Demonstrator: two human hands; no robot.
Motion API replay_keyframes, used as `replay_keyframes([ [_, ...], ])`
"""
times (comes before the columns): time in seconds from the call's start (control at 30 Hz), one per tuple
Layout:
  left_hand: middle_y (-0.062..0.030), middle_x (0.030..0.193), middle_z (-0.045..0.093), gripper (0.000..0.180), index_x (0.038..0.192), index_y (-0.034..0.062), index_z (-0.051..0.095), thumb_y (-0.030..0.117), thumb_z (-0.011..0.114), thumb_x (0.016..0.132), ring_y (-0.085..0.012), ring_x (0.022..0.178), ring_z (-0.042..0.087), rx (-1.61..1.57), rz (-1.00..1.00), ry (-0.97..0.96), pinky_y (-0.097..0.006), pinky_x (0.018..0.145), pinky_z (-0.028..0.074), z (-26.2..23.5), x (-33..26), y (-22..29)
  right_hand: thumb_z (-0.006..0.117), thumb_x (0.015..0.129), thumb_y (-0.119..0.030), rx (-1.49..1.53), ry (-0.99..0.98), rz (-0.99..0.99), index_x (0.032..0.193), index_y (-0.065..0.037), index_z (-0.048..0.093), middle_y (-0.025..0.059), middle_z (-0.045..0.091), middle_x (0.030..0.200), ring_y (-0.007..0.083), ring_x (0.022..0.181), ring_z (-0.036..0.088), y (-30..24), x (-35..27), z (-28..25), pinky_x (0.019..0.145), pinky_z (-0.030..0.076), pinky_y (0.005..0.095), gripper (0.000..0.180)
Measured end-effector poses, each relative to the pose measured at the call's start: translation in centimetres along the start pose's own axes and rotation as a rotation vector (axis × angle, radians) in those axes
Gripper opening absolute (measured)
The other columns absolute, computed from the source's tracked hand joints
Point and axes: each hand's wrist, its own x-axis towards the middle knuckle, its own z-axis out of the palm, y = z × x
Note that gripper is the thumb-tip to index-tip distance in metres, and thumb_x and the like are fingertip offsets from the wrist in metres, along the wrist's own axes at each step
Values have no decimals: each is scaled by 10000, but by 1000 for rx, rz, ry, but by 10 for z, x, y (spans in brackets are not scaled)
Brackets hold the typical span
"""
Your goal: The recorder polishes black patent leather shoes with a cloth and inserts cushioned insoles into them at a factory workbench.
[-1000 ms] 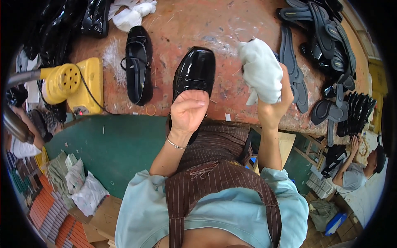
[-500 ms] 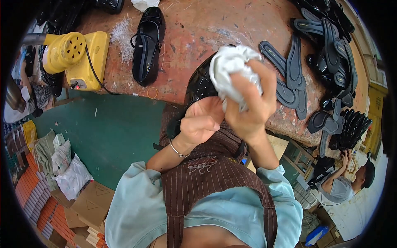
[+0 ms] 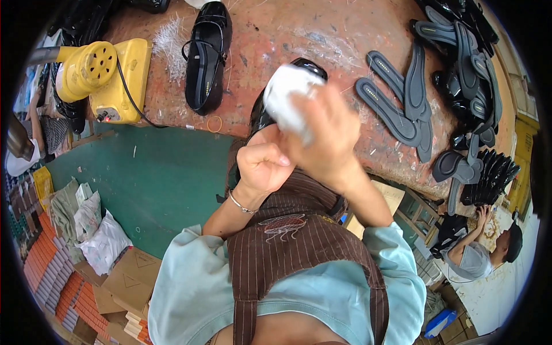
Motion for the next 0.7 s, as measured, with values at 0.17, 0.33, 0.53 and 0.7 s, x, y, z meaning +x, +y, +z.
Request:
replay_keyframes([
  [0.17,-131,829,577,201,756,-70,557,1,479,585,-248,870,530,25,45,105,-334,850,393,23,-1,-4,735,840,-135,-29,94,263,976,-25,647,98,674,842,204,714,644,75,38,8,610,500,314,196],
  [0.33,-115,660,521,44,540,13,465,46,487,556,-239,772,504,-19,33,231,-326,754,373,12,0,8,671,949,-190,429,338,582,1076,-1,649,47,680,1002,85,857,624,80,33,-38,722,498,211,228],
  [0.53,-188,1251,601,615,1158,-135,570,43,501,573,-275,1263,493,-127,35,-81,-377,1115,312,10,2,-1,845,686,-296,-115,-31,39,945,-117,662,82,595,875,238,649,622,1,19,-5,583,517,340,363],
  [0.7,-199,1108,623,284,837,-93,599,-12,475,594,-280,1168,528,-148,-11,-334,-362,1049,359,-49,1,-19,842,706,-273,-240,77,205,759,-76,628,89,533,677,277,565,575,31,30,22,482,437,380,296],
])
